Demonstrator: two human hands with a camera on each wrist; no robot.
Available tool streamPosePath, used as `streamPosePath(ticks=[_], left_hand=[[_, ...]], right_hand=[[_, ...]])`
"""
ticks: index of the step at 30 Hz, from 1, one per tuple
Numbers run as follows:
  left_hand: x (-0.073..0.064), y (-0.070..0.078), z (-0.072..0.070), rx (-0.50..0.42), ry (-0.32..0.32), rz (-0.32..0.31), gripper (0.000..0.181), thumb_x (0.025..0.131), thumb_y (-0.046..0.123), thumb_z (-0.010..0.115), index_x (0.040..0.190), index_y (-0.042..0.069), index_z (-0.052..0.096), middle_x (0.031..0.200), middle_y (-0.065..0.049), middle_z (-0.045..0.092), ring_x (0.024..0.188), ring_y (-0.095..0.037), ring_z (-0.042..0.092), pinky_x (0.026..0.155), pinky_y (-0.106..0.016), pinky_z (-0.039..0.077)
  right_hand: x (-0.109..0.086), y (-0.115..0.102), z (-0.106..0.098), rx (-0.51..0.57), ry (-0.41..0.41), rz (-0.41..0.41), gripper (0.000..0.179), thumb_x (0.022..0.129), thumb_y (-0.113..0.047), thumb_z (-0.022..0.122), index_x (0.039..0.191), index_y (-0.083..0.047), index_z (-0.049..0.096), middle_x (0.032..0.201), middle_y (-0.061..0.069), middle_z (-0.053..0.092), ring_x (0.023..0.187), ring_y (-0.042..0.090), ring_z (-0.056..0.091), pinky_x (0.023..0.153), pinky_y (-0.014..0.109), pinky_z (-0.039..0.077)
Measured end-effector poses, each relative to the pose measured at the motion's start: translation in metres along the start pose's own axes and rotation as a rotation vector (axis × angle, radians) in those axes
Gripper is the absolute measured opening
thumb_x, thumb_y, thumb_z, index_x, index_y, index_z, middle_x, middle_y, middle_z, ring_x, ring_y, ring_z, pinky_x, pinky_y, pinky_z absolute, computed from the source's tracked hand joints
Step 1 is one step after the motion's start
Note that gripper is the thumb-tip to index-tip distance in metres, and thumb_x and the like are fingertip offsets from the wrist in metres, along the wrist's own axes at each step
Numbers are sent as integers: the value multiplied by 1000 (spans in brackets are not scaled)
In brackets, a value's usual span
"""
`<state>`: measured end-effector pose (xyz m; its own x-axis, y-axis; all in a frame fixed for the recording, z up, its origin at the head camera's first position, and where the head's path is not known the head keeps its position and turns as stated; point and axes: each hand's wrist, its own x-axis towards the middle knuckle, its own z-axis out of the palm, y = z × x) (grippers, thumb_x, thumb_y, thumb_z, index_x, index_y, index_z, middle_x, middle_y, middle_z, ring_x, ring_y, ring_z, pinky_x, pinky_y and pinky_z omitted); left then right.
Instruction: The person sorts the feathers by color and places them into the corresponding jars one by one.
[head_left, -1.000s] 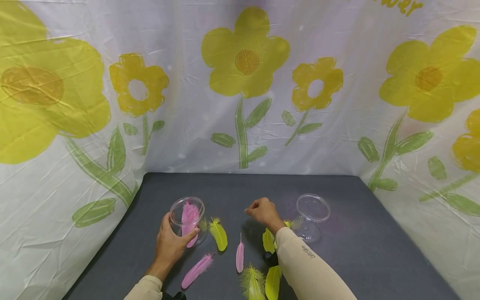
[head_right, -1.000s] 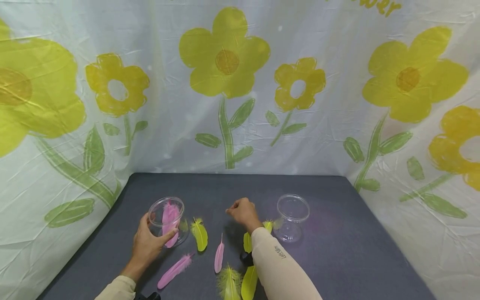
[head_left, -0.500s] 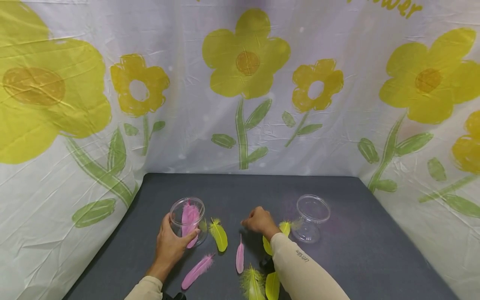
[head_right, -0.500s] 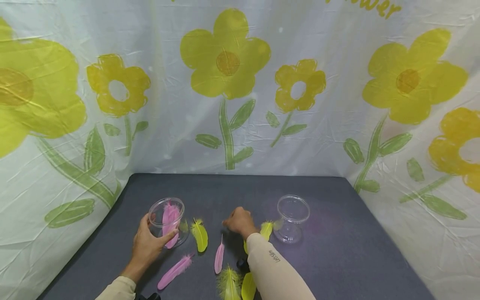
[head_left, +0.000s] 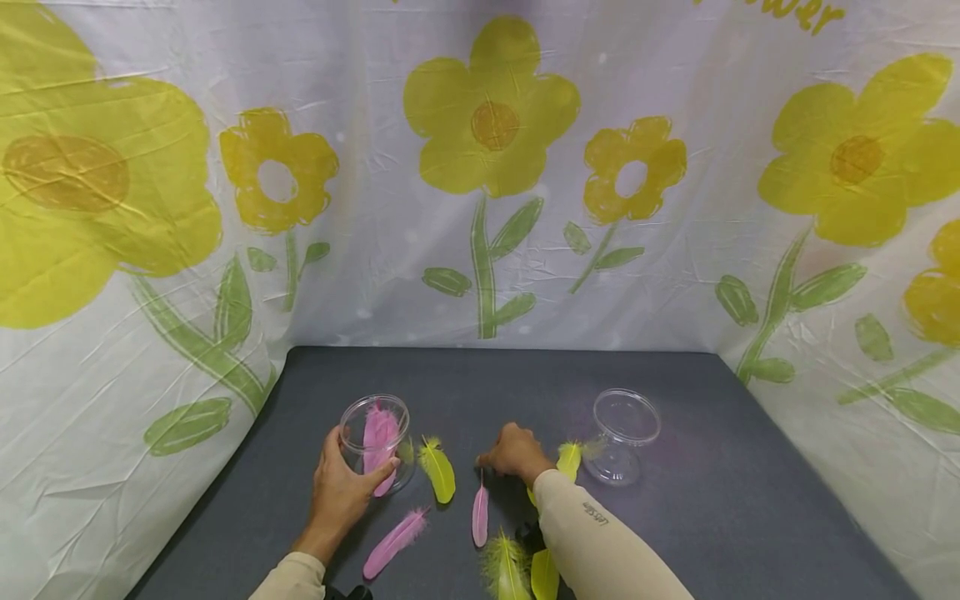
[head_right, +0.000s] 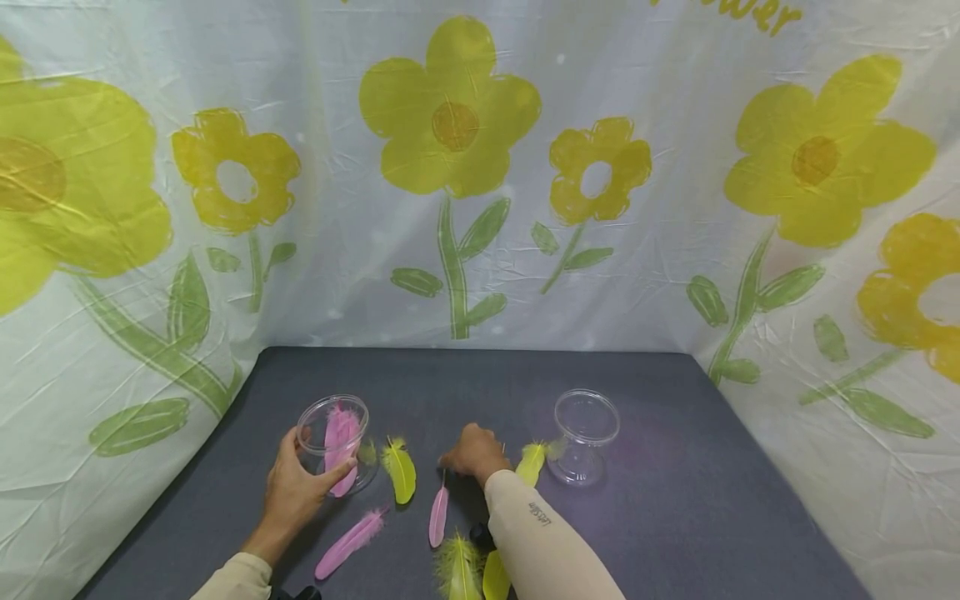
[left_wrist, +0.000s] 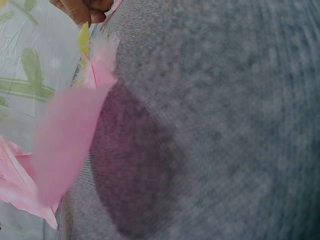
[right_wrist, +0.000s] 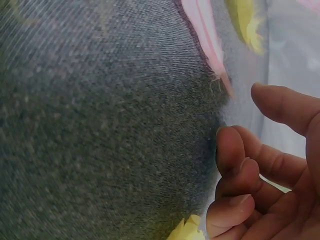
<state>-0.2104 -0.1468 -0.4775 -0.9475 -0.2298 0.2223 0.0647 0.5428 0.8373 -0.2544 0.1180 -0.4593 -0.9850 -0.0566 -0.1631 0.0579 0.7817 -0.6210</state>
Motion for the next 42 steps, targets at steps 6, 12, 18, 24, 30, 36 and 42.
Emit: streamPosePath(ticks=[6, 12, 18, 24, 30, 36, 42], left_hand=[[0, -1, 1, 6, 10, 6, 104, 69, 42, 86, 143, 1, 26, 141, -24, 38, 129, -46, 35, 100, -63, 28], [0, 0, 0, 1, -3, -5, 105, 69, 42, 86, 144, 0, 25, 142, -25, 37, 130, -46, 35, 101, -63, 28], [-1, 2, -1, -10, -11, -7, 105, 70, 42, 86, 144, 1, 25, 143, -24, 36, 131, -45, 33, 102, -62, 27], [0, 1, -1, -9, -8, -4, 105, 69, 44, 86, 143, 1, 26, 142, -24, 37, 130, -44, 34, 102, -62, 27], [0, 1, 0, -3, -11, -9, 106, 69, 46, 85, 144, 1, 25, 143, -24, 36, 131, -45, 33, 102, -62, 27], [1, 0, 1, -18, -3, -3, 105, 69, 44, 86, 143, 0, 25, 142, -24, 36, 130, -45, 34, 102, -62, 27], [1, -1, 1, -19, -10, -6, 106, 69, 44, 86, 143, 0, 25, 143, -25, 36, 130, -45, 34, 102, -62, 27]], right_hand=[[-2, -1, 3, -36, -2, 11, 34, 78, -30, 81, 61, -6, 64, 56, 4, 58, 57, 21, 54, 54, 35, 42], [-3, -5, 6, -77, -9, 38, 34, 76, -28, 83, 63, -4, 62, 56, 5, 58, 57, 21, 54, 54, 35, 43], [-3, -5, 6, -88, -14, 40, 27, 76, -20, 82, 64, -6, 62, 53, 4, 59, 55, 21, 56, 53, 34, 44], [-2, -3, 7, -60, -2, 45, 23, 73, -12, 80, 58, -5, 65, 49, 4, 59, 51, 21, 57, 50, 31, 43], [-2, 0, 6, 0, 1, 41, 27, 76, -10, 75, 53, -6, 61, 49, 3, 52, 46, 20, 48, 45, 32, 37], [-2, 2, 4, 94, 26, 23, 30, 78, -7, 69, 51, -8, 57, 45, 1, 48, 39, 15, 37, 39, 29, 31], [1, 3, 2, 203, 68, -6, 12, 78, -3, 68, 67, -6, 63, 52, 1, 55, 44, 14, 47, 41, 28, 39]])
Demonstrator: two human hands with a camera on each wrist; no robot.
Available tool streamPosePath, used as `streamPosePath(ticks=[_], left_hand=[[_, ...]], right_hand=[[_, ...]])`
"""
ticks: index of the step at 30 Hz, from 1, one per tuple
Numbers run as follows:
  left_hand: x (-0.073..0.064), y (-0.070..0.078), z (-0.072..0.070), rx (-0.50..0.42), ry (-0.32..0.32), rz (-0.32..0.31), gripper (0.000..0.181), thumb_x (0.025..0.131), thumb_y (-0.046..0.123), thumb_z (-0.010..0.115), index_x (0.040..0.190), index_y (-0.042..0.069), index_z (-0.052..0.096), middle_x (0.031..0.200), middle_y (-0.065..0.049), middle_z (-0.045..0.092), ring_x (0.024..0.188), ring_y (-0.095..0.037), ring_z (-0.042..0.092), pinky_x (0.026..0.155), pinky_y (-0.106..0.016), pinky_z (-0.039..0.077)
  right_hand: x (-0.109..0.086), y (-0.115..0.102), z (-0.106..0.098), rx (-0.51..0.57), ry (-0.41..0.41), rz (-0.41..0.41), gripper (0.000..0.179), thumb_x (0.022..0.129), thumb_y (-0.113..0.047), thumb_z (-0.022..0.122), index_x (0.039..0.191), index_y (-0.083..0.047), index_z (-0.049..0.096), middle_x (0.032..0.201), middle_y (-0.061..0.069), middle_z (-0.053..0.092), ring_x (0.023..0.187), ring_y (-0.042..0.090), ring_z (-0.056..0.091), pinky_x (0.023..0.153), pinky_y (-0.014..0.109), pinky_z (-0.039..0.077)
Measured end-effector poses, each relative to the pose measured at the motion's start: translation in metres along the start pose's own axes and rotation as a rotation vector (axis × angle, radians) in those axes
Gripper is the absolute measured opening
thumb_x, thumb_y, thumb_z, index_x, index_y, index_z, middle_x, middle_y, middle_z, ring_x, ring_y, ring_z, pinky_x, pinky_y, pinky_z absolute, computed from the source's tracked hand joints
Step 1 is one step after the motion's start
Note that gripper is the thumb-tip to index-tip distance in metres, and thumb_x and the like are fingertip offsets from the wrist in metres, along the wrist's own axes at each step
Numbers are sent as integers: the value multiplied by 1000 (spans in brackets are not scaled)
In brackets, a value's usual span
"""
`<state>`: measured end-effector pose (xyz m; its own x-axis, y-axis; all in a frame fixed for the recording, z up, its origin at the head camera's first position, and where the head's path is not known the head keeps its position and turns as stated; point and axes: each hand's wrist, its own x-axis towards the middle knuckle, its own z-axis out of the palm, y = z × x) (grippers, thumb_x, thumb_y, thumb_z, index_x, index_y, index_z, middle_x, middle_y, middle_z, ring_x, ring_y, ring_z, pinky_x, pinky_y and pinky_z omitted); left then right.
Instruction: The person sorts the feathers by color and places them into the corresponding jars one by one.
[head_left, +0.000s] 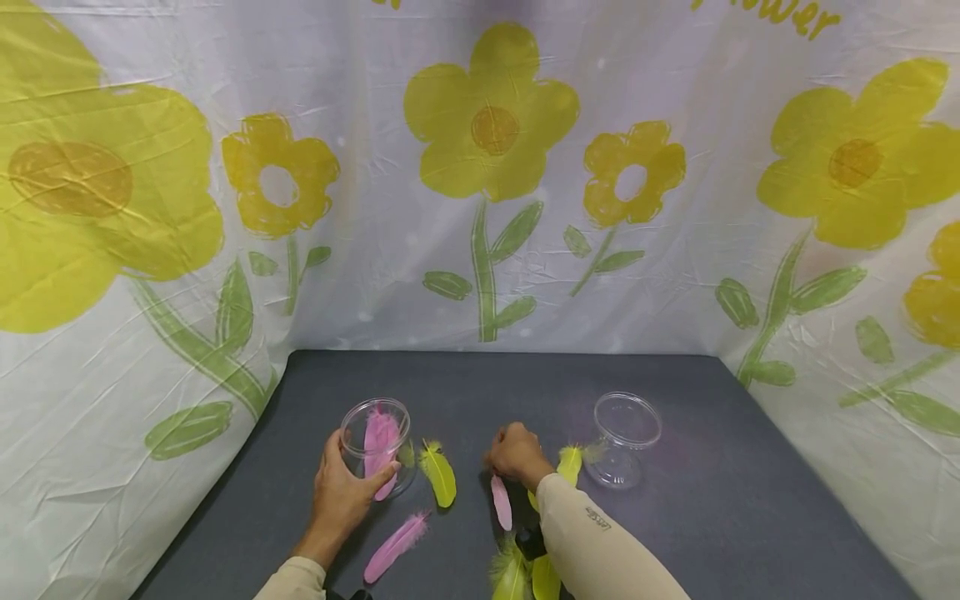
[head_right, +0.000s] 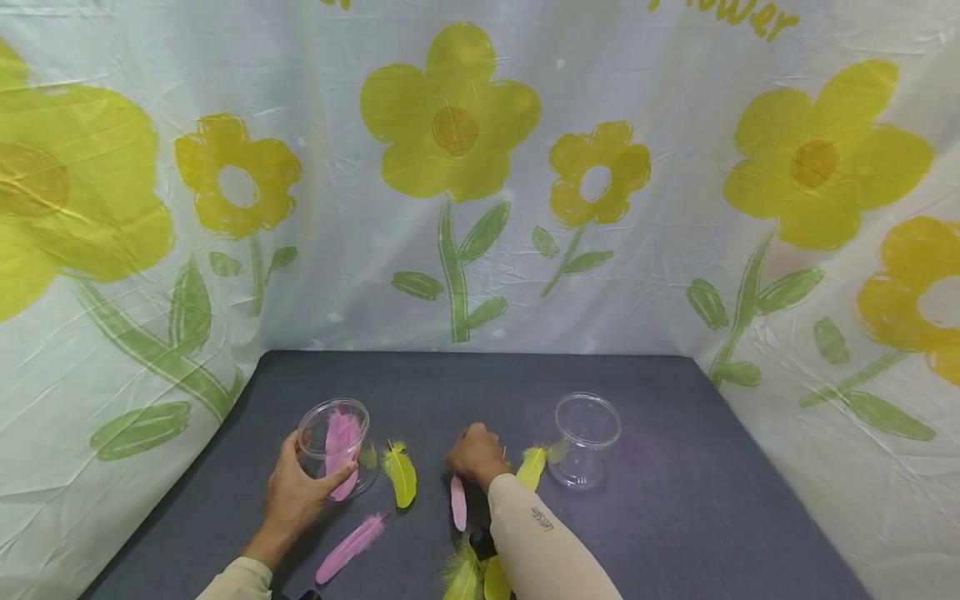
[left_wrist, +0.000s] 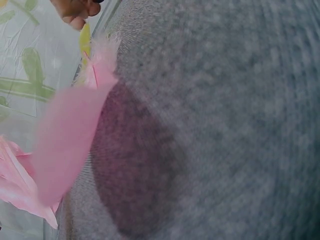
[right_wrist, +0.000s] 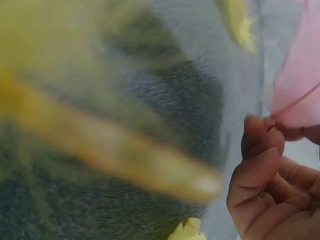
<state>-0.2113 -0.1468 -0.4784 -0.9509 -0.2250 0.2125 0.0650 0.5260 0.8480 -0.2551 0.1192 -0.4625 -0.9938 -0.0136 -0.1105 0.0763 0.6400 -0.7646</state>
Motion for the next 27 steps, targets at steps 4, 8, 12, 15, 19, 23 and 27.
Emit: streamPosePath(ticks=[4, 8, 12, 15, 19, 23, 27], left_hand=[[0, 0, 0, 7, 6, 7, 106, 69, 43, 87, 143, -1, 25, 142, -27, 36, 129, -46, 34, 101, -62, 28], [0, 0, -1, 12, 14, 15, 105, 69, 41, 87, 143, -2, 25, 141, -28, 36, 129, -47, 35, 101, -62, 28], [-1, 1, -1, 13, 13, 11, 105, 69, 41, 87, 143, -1, 25, 141, -28, 36, 129, -47, 35, 101, -62, 28], [-1, 1, -1, 13, 12, 10, 106, 69, 42, 87, 143, -1, 25, 141, -27, 36, 129, -47, 35, 101, -62, 28], [0, 0, -1, 10, 17, 20, 105, 69, 42, 87, 143, -1, 25, 141, -27, 36, 129, -46, 35, 101, -62, 28], [0, 0, -1, 1, 16, 21, 105, 69, 42, 87, 143, 0, 26, 141, -26, 37, 129, -45, 36, 101, -61, 28], [-1, 0, -1, -3, 7, 13, 104, 69, 42, 86, 143, 0, 26, 142, -25, 36, 129, -45, 35, 102, -61, 28]], right_hand=[[0, -4, -5, 87, 25, -6, 6, 78, -1, 65, 79, -2, 70, 57, 2, 59, 49, 15, 52, 44, 28, 44], [0, -11, -12, 183, 53, 18, 11, 81, 2, 62, 77, 2, 72, 60, 5, 61, 51, 16, 54, 48, 32, 48], [0, -19, -20, 284, 108, 42, 9, 82, 3, 62, 80, 5, 71, 66, 7, 64, 56, 18, 61, 57, 38, 55], [1, -26, -28, 334, 159, 42, 7, 83, 1, 63, 81, 3, 70, 67, 8, 65, 60, 22, 64, 60, 39, 56], [1, -38, -38, 405, 208, 21, 6, 84, -2, 64, 83, -1, 70, 71, 9, 66, 65, 25, 66, 61, 37, 56], [1, -49, -46, 452, 233, -8, 5, 85, -4, 66, 85, -2, 70, 75, 9, 66, 70, 26, 66, 62, 35, 56], [0, -60, -51, 457, 248, -38, 4, 86, -6, 67, 86, -3, 70, 77, 9, 67, 69, 25, 66, 61, 35, 55]])
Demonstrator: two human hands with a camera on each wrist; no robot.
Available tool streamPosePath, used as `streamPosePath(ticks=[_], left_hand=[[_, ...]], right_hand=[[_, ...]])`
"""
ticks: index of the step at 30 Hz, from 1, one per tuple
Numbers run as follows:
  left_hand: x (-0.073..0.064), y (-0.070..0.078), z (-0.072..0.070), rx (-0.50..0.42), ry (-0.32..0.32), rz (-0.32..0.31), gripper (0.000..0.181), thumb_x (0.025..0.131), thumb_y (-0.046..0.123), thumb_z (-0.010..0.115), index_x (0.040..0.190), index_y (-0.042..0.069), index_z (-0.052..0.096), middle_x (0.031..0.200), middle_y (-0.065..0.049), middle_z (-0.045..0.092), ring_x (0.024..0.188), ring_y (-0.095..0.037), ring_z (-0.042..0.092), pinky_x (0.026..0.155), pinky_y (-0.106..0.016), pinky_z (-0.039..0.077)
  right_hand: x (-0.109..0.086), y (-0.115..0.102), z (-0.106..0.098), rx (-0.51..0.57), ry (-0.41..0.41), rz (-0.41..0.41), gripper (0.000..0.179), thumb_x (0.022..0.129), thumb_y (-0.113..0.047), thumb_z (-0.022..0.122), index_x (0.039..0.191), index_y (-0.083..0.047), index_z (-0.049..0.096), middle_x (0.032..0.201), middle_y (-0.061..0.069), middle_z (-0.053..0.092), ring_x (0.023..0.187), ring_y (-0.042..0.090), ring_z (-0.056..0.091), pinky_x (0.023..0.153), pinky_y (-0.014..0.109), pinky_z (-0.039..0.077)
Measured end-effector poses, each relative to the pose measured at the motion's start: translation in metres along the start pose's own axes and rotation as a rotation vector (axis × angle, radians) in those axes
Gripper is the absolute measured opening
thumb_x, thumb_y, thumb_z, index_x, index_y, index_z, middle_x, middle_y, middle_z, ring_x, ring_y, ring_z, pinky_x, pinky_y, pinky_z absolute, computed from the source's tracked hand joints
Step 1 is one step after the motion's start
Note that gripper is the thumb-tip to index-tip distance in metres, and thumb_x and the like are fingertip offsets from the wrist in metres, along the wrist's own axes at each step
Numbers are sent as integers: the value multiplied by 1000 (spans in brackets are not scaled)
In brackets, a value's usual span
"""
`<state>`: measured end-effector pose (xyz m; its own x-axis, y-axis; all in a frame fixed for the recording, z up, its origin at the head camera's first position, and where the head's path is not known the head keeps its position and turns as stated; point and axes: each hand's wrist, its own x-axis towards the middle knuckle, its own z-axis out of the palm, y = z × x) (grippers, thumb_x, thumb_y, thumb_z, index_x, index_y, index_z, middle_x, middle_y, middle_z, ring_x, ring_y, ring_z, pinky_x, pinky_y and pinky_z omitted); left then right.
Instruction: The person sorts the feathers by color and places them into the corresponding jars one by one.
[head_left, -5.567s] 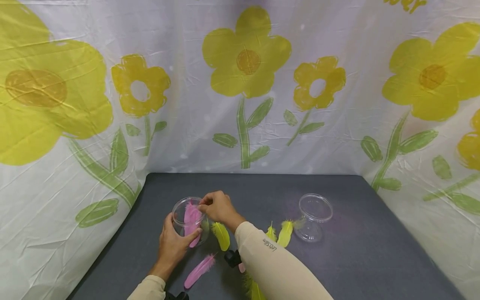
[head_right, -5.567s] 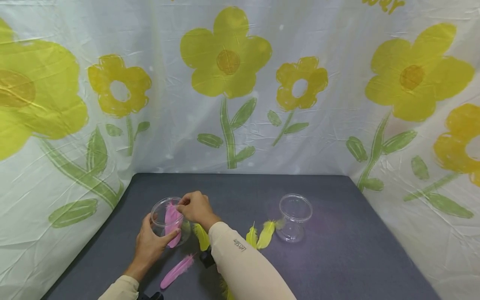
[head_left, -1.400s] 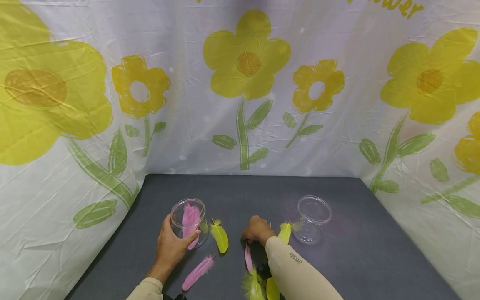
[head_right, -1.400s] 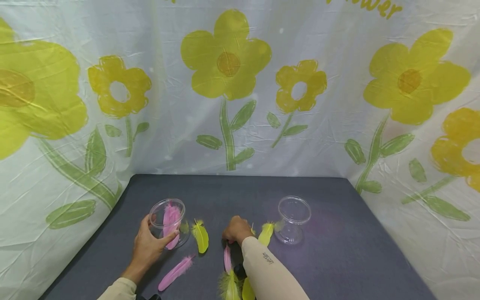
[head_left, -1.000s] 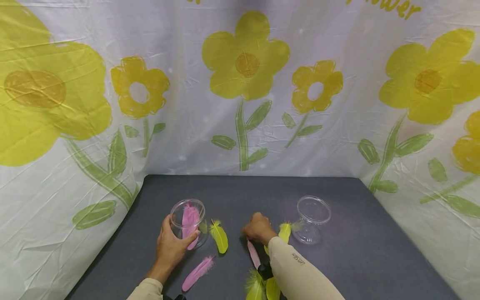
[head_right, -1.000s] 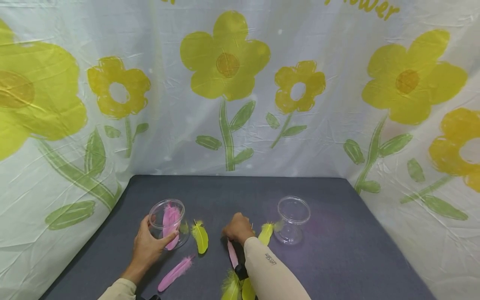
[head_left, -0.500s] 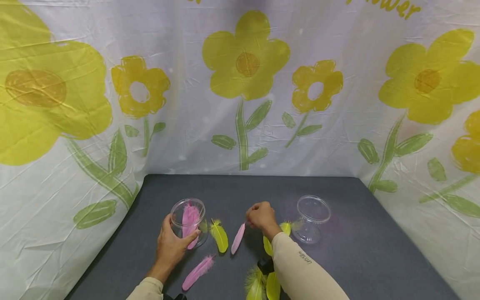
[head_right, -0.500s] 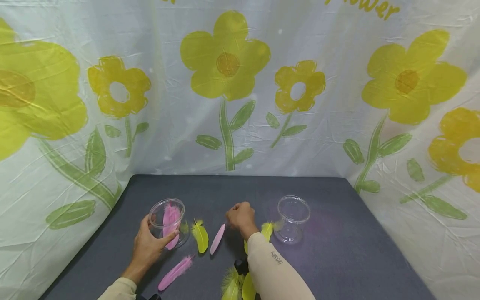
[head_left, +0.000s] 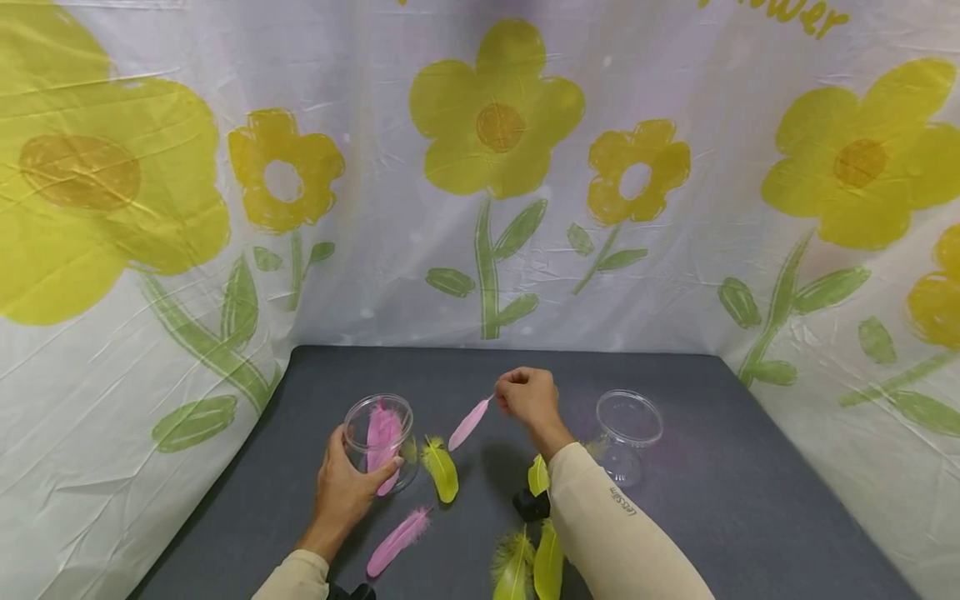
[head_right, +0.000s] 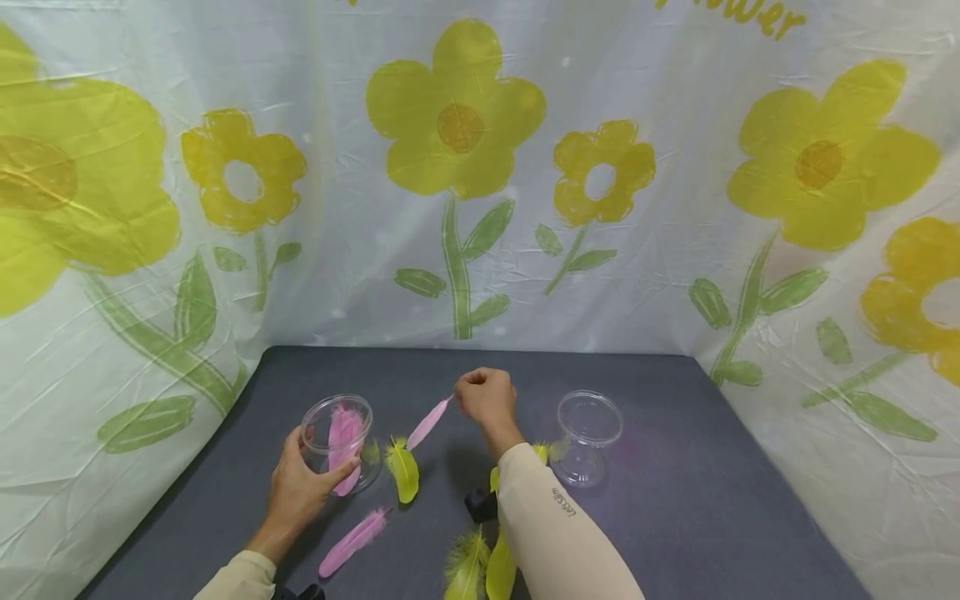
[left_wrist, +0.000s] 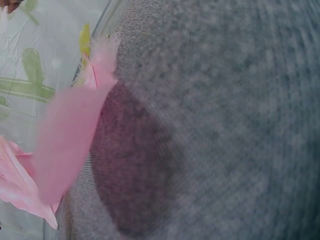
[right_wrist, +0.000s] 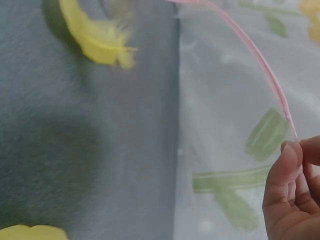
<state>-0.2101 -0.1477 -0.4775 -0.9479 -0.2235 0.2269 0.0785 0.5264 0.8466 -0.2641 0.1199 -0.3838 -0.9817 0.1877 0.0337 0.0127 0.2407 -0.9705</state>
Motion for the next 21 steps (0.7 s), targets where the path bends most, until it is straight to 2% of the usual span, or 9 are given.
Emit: streamPosePath(ticks=[10, 15, 21], left_hand=[[1, -1, 0, 5, 4, 6, 104, 70, 40, 86, 143, 0, 26, 141, -27, 36, 129, -46, 36, 102, -62, 28], [1, -1, 0, 9, 3, -8, 105, 69, 42, 86, 144, 1, 25, 142, -27, 35, 129, -46, 35, 102, -62, 28], [0, -2, 1, 0, 12, 9, 103, 69, 40, 87, 143, 0, 27, 140, -27, 37, 128, -46, 36, 101, -62, 28]], right_hand=[[0, -30, 8, 72, 23, -36, 8, 87, -10, 71, 91, -2, 71, 81, 9, 68, 72, 24, 67, 63, 32, 56], [-2, -40, 14, 95, 36, -92, 5, 86, -9, 70, 85, -4, 71, 81, 12, 69, 68, 22, 66, 63, 33, 55], [-2, -45, 23, 75, 57, -154, 4, 85, -10, 71, 83, -7, 72, 76, 5, 68, 69, 23, 67, 60, 30, 55]])
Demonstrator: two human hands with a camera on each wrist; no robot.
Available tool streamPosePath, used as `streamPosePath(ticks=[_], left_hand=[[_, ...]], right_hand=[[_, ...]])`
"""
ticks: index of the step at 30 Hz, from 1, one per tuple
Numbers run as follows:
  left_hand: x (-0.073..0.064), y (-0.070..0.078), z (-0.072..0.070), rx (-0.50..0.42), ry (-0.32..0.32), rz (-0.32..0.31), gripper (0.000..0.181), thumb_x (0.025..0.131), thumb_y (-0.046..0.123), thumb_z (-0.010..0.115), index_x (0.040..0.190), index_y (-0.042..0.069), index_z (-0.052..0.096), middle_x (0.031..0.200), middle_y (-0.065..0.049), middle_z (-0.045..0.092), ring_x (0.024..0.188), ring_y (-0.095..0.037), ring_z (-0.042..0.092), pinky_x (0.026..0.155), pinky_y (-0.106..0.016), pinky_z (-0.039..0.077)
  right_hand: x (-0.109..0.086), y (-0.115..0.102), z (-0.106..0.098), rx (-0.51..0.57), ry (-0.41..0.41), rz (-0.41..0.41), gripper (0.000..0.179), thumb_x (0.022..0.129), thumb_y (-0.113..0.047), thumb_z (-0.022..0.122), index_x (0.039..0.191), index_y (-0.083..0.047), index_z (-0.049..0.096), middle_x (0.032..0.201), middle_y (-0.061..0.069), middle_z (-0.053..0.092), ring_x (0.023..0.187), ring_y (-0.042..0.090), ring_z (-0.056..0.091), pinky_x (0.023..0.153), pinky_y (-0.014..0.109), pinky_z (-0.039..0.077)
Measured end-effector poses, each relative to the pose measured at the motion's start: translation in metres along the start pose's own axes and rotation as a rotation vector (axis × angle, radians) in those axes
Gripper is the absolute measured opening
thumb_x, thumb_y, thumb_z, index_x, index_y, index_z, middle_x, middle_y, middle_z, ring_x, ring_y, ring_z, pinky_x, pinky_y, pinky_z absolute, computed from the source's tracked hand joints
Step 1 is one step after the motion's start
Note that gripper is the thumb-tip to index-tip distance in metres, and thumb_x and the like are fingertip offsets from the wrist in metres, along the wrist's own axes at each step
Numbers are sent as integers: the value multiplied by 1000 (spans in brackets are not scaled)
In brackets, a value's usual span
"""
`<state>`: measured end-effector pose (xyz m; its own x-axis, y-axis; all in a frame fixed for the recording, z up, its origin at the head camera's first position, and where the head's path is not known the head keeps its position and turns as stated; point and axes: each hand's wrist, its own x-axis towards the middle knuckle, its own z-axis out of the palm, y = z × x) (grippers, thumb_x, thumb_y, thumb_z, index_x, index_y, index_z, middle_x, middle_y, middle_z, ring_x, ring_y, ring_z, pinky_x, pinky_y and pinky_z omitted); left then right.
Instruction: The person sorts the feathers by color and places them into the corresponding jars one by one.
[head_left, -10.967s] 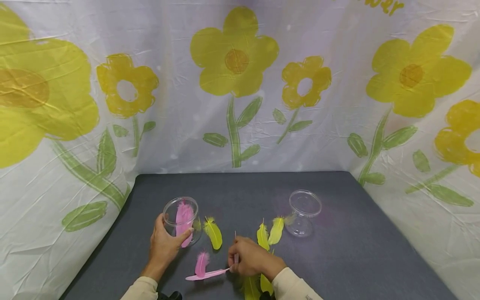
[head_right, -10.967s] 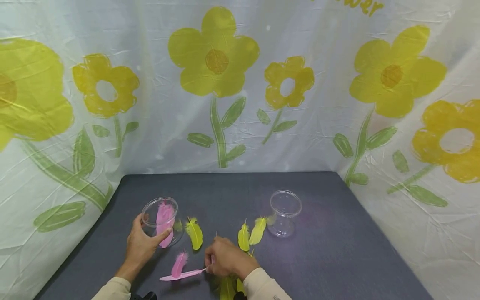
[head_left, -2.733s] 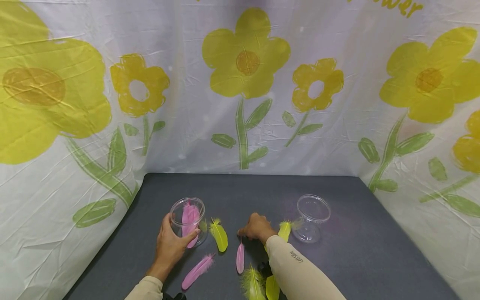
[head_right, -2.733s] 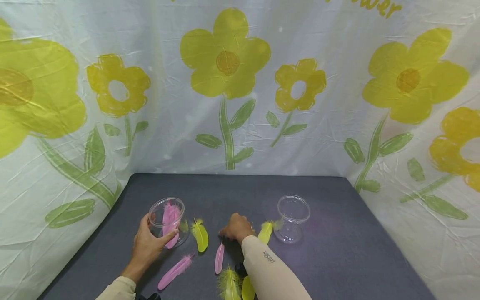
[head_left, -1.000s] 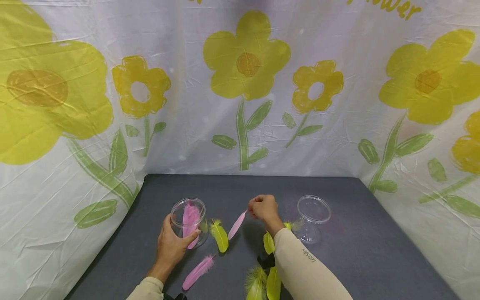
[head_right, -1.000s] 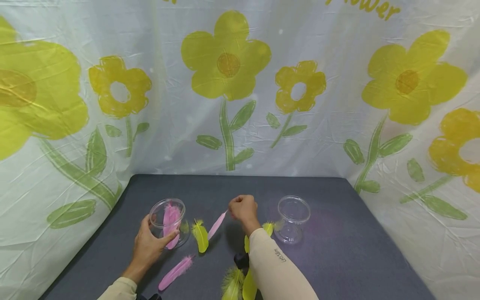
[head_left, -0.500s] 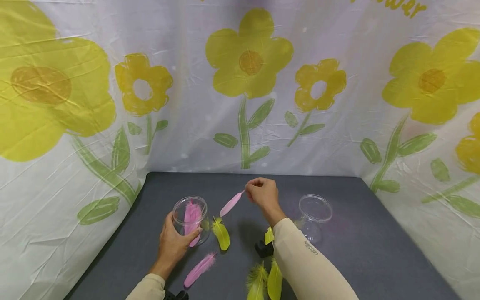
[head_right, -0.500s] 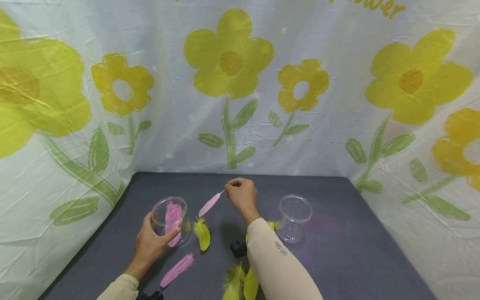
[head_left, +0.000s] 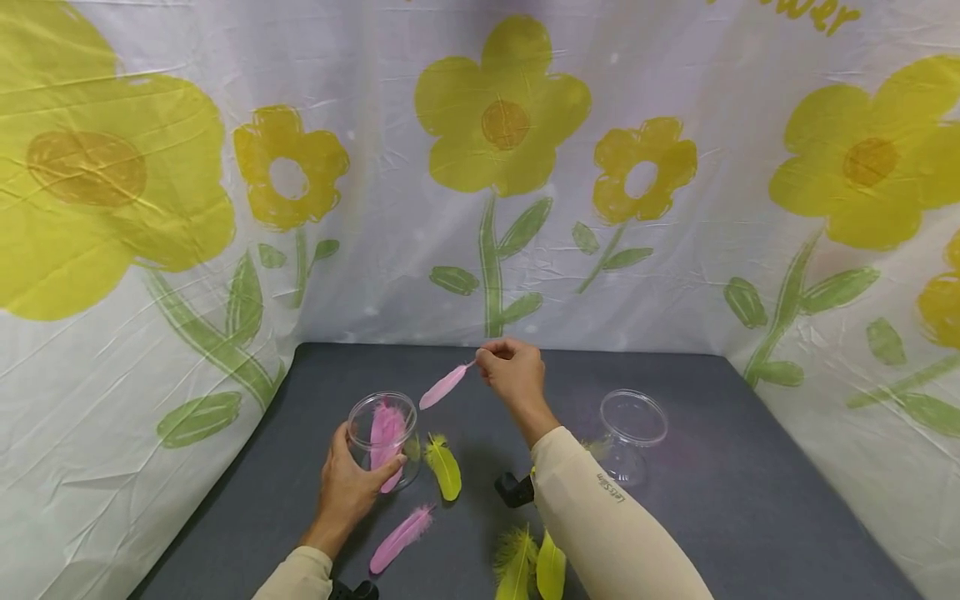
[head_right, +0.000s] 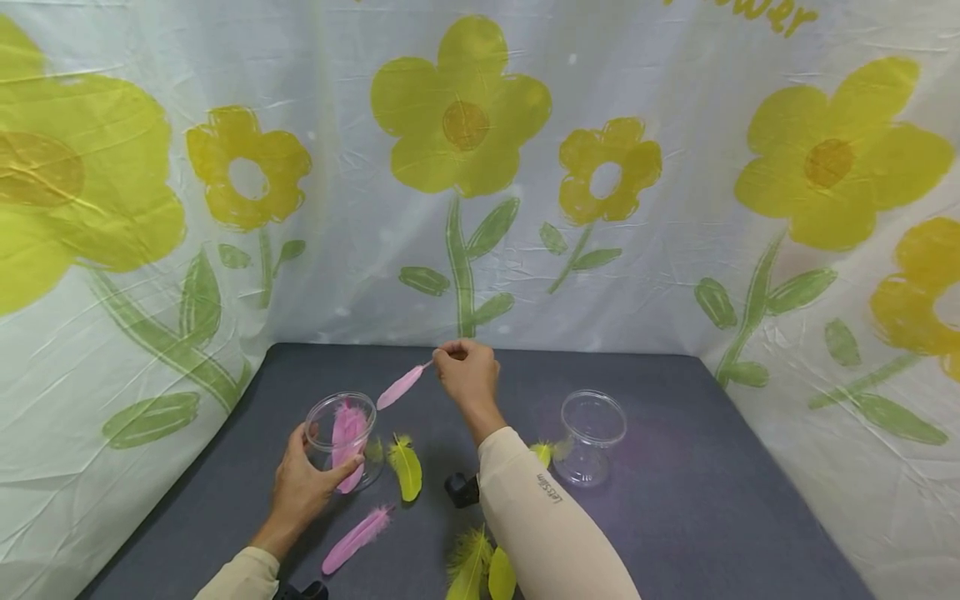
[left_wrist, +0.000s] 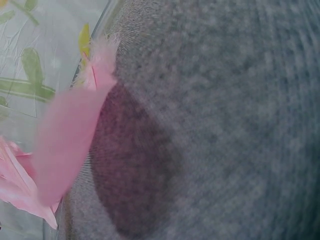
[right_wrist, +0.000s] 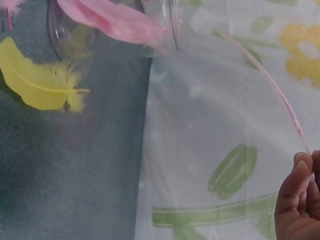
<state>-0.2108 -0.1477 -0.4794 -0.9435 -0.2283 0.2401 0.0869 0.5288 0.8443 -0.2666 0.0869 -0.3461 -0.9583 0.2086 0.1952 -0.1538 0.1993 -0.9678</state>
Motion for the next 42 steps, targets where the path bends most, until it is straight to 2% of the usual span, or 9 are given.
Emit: streamPosePath(ticks=[10, 20, 31, 42], left_hand=[[0, 0, 0, 1, 8, 12, 103, 69, 40, 87, 142, 0, 27, 140, -27, 38, 128, -46, 37, 101, -62, 29], [0, 1, 0, 1, 7, 10, 104, 68, 42, 87, 142, 0, 27, 140, -27, 38, 128, -45, 37, 101, -61, 29], [-1, -4, 2, 3, 41, 36, 103, 65, 39, 89, 139, -2, 32, 136, -28, 41, 124, -45, 40, 99, -60, 32], [-1, -2, 1, 9, 31, 12, 105, 66, 42, 89, 141, 0, 29, 138, -27, 40, 125, -45, 40, 99, -61, 32]], right_hand=[[-9, -1, 17, -79, -9, -77, 4, 85, -13, 72, 83, -9, 73, 73, -1, 67, 66, 15, 64, 61, 31, 54], [-17, 2, 32, -107, -30, -73, 4, 86, -15, 72, 83, -12, 73, 72, -4, 66, 66, 13, 63, 60, 33, 51], [-25, 8, 47, -134, -38, -56, 5, 85, -16, 73, 80, -17, 73, 68, -7, 65, 64, 11, 60, 58, 31, 49], [-32, 18, 58, -188, -58, -71, 6, 86, -18, 73, 79, -18, 73, 68, -10, 63, 65, 9, 58, 59, 30, 49]])
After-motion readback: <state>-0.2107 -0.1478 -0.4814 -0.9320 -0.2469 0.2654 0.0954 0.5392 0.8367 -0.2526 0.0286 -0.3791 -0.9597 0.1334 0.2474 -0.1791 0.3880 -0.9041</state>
